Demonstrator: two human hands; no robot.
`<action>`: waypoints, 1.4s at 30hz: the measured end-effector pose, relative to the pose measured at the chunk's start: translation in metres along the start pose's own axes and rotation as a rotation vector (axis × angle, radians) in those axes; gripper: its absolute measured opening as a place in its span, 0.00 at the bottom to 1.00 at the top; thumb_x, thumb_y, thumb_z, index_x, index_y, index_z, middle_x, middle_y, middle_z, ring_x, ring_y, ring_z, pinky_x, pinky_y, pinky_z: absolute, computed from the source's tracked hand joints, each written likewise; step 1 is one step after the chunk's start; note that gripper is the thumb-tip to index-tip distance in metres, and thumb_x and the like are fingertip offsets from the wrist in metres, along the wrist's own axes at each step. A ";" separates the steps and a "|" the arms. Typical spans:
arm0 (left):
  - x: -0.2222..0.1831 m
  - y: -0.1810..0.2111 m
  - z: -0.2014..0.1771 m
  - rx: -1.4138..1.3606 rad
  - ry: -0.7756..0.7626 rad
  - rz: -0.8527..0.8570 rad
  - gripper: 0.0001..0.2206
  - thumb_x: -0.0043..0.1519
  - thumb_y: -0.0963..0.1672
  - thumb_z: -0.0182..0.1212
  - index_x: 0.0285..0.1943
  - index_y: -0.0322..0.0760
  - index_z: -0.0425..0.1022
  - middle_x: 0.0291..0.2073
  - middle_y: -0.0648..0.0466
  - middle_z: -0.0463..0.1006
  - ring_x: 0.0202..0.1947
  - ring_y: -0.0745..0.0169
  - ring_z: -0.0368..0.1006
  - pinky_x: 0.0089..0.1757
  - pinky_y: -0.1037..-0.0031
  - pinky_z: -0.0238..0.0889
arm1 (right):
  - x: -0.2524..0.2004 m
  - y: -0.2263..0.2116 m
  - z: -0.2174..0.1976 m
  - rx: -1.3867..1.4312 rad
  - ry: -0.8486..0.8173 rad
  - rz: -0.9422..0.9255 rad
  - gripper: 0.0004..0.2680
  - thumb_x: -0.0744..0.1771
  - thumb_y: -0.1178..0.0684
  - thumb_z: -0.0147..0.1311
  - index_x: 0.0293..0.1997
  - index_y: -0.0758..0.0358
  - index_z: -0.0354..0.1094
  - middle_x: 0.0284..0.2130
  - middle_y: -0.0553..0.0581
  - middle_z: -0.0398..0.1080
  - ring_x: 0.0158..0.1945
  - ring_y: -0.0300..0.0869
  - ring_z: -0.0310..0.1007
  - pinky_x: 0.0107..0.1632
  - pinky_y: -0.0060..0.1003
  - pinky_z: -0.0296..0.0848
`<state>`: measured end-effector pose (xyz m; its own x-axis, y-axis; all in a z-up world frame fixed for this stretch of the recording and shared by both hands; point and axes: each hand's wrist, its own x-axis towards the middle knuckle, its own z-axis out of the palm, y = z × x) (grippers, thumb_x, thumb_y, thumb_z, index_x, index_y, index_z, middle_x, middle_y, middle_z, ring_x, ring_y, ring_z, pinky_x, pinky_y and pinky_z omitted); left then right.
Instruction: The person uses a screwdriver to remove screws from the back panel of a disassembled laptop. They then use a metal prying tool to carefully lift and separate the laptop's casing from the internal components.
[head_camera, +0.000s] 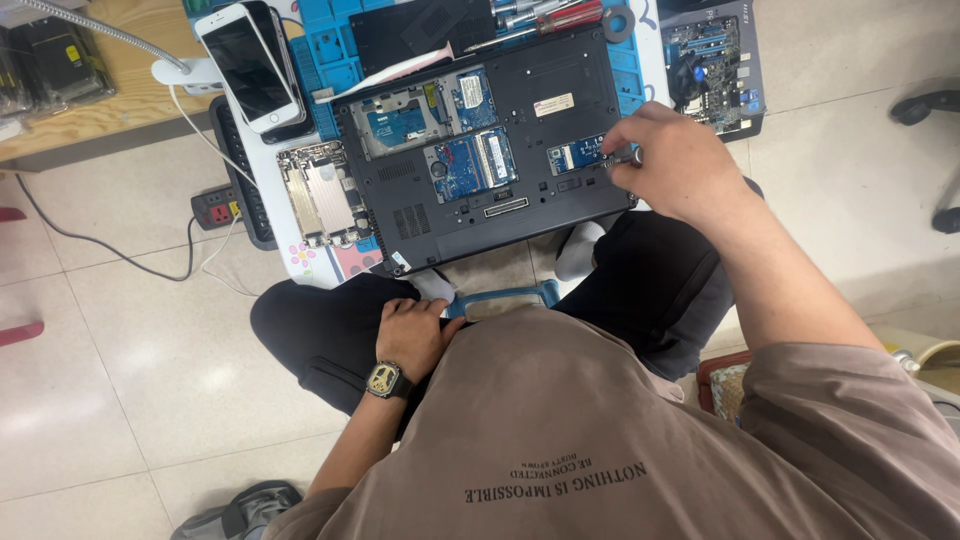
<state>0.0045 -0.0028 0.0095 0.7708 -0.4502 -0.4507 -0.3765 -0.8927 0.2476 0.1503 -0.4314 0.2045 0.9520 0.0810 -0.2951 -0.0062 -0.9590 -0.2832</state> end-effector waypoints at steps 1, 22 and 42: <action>0.000 0.000 -0.001 0.001 0.000 0.001 0.25 0.75 0.63 0.52 0.64 0.52 0.80 0.49 0.51 0.89 0.57 0.47 0.83 0.66 0.49 0.60 | -0.002 -0.004 -0.004 0.000 0.000 0.001 0.10 0.69 0.50 0.68 0.56 0.53 0.85 0.49 0.60 0.85 0.47 0.57 0.87 0.44 0.51 0.86; 0.000 0.003 -0.002 -0.009 0.050 -0.004 0.23 0.73 0.62 0.56 0.62 0.53 0.83 0.46 0.53 0.90 0.55 0.48 0.85 0.65 0.51 0.61 | -0.043 0.034 0.058 1.071 0.259 0.430 0.09 0.77 0.55 0.62 0.58 0.74 0.76 0.39 0.69 0.80 0.39 0.47 0.87 0.38 0.35 0.89; -0.002 0.005 -0.013 0.034 0.115 0.063 0.21 0.72 0.61 0.58 0.55 0.51 0.86 0.40 0.55 0.90 0.47 0.47 0.83 0.56 0.54 0.65 | 0.029 0.059 0.085 0.855 0.575 0.487 0.06 0.73 0.52 0.66 0.57 0.54 0.80 0.44 0.51 0.85 0.39 0.34 0.81 0.42 0.32 0.81</action>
<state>0.0077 -0.0060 0.0225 0.7981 -0.5016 -0.3339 -0.4416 -0.8639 0.2422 0.1514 -0.4627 0.1020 0.7890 -0.5973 -0.1440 -0.4102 -0.3375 -0.8472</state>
